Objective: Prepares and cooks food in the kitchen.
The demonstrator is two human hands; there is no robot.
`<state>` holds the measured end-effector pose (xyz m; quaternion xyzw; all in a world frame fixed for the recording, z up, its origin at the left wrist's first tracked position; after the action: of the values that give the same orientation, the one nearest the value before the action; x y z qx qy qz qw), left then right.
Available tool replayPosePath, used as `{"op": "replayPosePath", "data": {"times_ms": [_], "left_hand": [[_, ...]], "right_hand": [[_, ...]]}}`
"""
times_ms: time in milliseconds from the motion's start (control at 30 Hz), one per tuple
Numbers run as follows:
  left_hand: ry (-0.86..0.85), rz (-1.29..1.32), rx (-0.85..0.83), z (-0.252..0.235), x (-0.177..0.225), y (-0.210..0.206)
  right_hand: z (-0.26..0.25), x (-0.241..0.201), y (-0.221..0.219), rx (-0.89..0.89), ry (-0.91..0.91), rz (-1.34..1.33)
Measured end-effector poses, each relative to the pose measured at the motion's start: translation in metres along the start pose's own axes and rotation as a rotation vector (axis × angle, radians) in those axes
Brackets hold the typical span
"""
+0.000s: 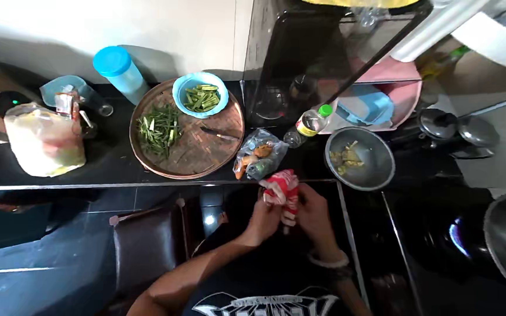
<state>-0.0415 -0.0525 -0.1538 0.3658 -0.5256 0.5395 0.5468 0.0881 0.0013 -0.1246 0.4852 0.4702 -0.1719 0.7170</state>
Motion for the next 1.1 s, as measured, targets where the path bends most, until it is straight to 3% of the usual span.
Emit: {"op": "replayPosePath", "data": {"times_ms": [100, 167, 300, 400, 500, 567, 667, 733, 867, 967, 1100], "left_hand": [[0.202, 0.031, 0.092, 0.001, -0.048, 0.018], [0.252, 0.118, 0.111, 0.005, -0.059, 0.022], [0.315, 0.281, 0.160, 0.001, -0.052, 0.023], [0.353, 0.204, 0.099, -0.008, -0.043, 0.019], [0.454, 0.063, -0.144, -0.018, -0.040, 0.004], [0.487, -0.063, -0.301, -0.029, -0.045, -0.001], [0.422, -0.257, -0.390, -0.056, -0.036, 0.009], [0.264, -0.367, -0.267, -0.084, -0.022, 0.031], [0.225, -0.808, -0.024, -0.148, -0.014, 0.074], [0.388, -1.155, -0.034, -0.183, -0.029, 0.079], [0.478, -1.347, -0.081, -0.200, -0.028, 0.073]], "right_hand": [[0.007, 0.015, -0.041, 0.082, -0.043, 0.263], [0.016, 0.022, -0.050, 0.090, -0.038, 0.315], [0.036, 0.012, -0.043, 0.134, -0.029, 0.193], [0.037, 0.018, -0.039, -0.007, -0.085, -0.016], [0.030, 0.039, -0.030, -0.122, -0.059, -0.009], [0.029, 0.053, -0.023, -0.074, -0.036, 0.045], [0.020, 0.063, 0.001, 0.025, -0.103, 0.116], [0.005, 0.077, 0.024, 0.085, -0.203, 0.168], [-0.037, 0.118, 0.053, 0.099, -0.355, 0.224], [-0.061, 0.130, 0.048, -0.046, -0.433, 0.270], [-0.070, 0.131, 0.042, 0.045, -0.337, 0.328]]}}
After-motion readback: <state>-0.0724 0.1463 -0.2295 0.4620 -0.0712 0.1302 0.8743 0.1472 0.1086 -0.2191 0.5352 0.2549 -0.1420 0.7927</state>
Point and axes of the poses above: each hand's wrist, its own z-axis away from the middle knuckle, its own y-axis out of the back of the hand, x = y × z, the point moved 5 cm from there along -z, towards the middle knuckle, and after that the axes turned 14 degrees about -x, right-handed, at the moved point
